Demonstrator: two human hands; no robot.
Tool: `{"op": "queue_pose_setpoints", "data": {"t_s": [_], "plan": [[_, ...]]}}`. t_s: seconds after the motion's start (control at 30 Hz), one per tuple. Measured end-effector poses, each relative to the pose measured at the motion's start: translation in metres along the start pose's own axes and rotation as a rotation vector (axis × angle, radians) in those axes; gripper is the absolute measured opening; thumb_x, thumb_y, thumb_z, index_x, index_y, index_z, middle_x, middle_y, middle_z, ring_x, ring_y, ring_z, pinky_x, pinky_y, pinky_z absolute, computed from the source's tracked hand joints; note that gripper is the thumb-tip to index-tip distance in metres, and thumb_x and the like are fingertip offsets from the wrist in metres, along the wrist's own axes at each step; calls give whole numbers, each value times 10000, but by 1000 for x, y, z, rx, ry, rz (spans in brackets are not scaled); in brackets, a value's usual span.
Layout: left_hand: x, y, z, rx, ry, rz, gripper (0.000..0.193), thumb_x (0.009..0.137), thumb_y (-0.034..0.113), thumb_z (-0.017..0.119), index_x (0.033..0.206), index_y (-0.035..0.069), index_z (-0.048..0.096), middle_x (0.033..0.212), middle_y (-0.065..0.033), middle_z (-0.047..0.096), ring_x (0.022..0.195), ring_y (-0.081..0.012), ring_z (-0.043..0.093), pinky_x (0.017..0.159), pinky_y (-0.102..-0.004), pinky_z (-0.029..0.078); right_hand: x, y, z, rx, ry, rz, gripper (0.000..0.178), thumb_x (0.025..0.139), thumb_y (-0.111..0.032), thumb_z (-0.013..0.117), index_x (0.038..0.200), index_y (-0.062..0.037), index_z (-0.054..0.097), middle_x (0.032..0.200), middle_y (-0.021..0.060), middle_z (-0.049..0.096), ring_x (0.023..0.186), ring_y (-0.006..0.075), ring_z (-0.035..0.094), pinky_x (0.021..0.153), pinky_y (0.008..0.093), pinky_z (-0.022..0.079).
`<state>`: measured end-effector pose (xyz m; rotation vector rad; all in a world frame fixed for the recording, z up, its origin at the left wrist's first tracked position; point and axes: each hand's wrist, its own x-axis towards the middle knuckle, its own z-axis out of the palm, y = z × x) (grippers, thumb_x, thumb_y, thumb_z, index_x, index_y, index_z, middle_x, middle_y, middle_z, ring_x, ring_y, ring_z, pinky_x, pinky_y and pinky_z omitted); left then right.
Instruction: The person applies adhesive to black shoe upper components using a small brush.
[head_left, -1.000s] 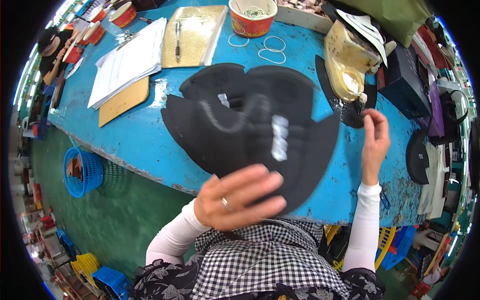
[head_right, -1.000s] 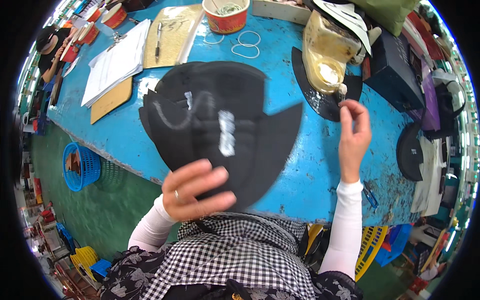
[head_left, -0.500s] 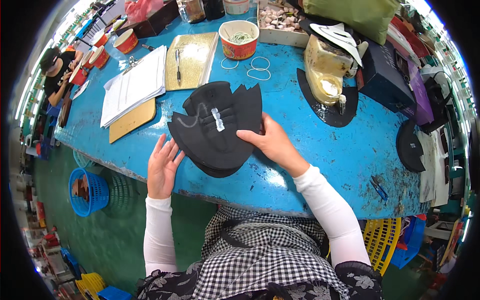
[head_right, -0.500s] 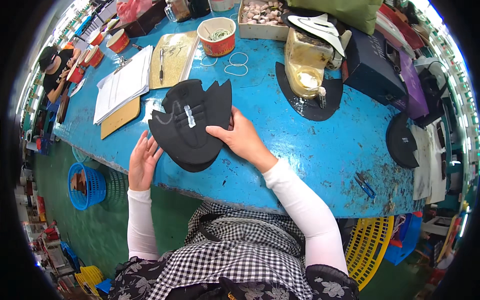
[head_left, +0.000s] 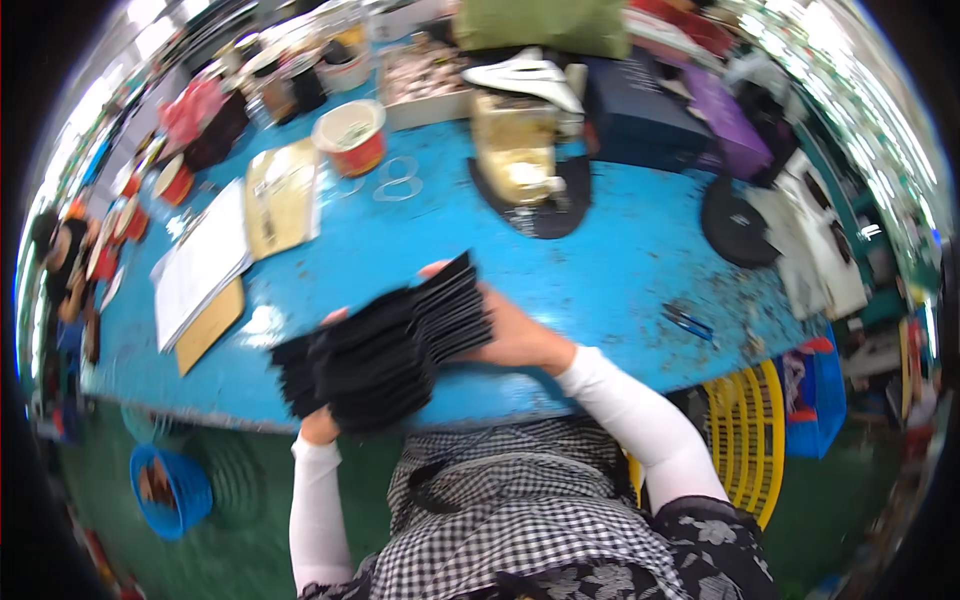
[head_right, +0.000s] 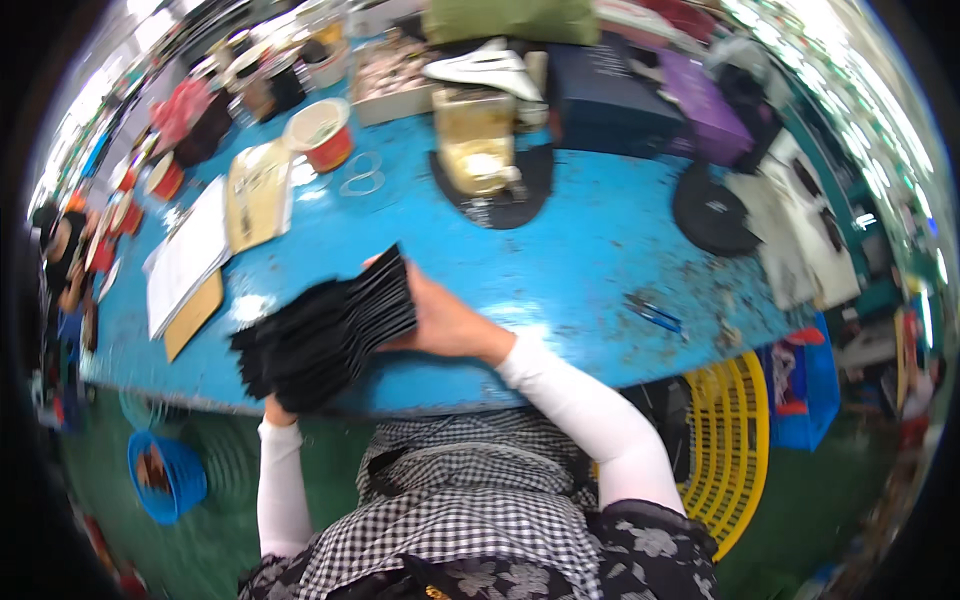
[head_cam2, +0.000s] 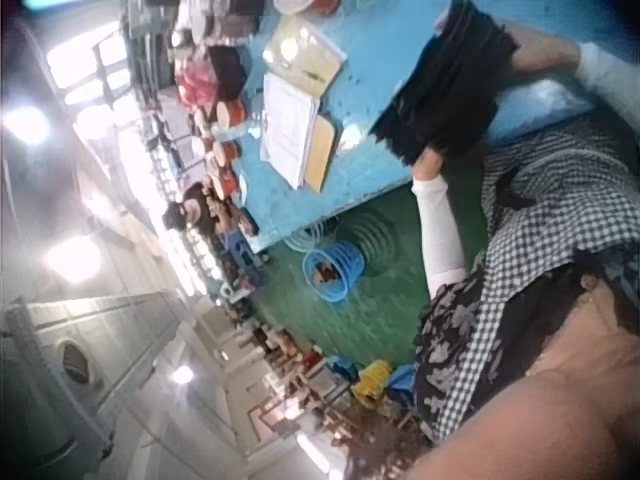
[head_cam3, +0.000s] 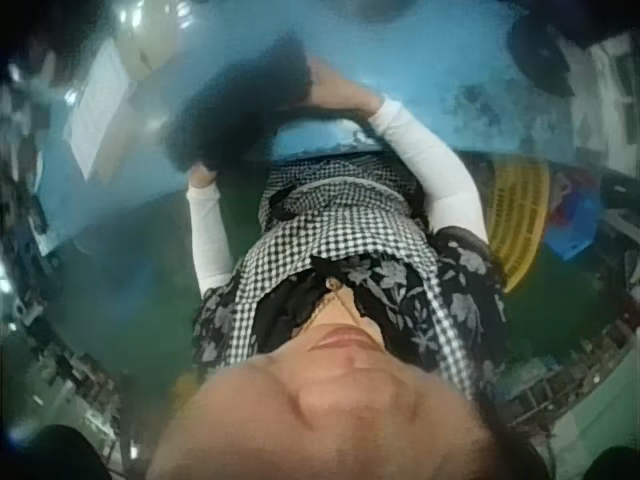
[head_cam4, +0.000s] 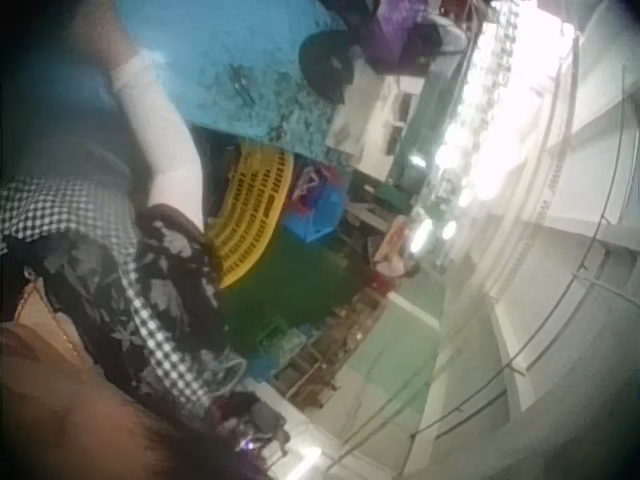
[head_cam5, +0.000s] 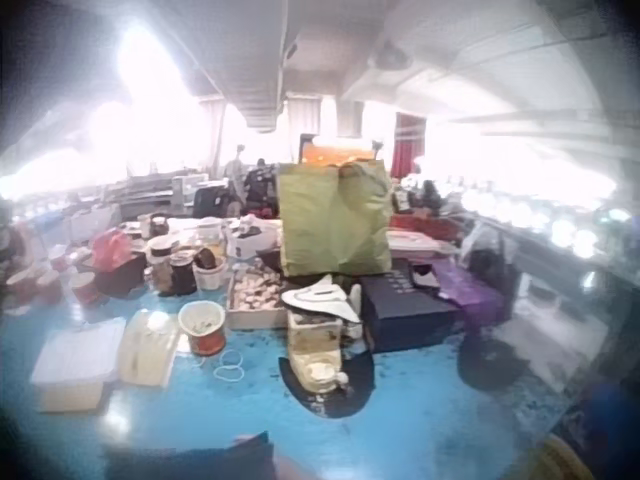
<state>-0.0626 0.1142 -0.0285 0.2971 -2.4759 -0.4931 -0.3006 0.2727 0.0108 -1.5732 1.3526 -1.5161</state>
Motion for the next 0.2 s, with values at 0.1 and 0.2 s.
{"op": "queue_pose_setpoints", "data": {"t_s": [0.1,0.2], "plan": [[0,3,14,-957,125,-315,587,922,188,543,1431,48,284,1404,-122,412,1284,-220,402,1110,-367,273,-16,-7,-8,155,2,107,821,676,-129,819,1340,-12,351,1176,108,568,1097,224,557,974,347,413],[1,10,15,-281,-38,-177,869,740,361,758,1416,31,323,1363,-130,484,1267,-279,443,1145,-377,179,-39,-25,-20,6,32,133,652,789,-178,720,1349,-50,412,1425,133,387,1243,199,450,1026,295,349]]}}
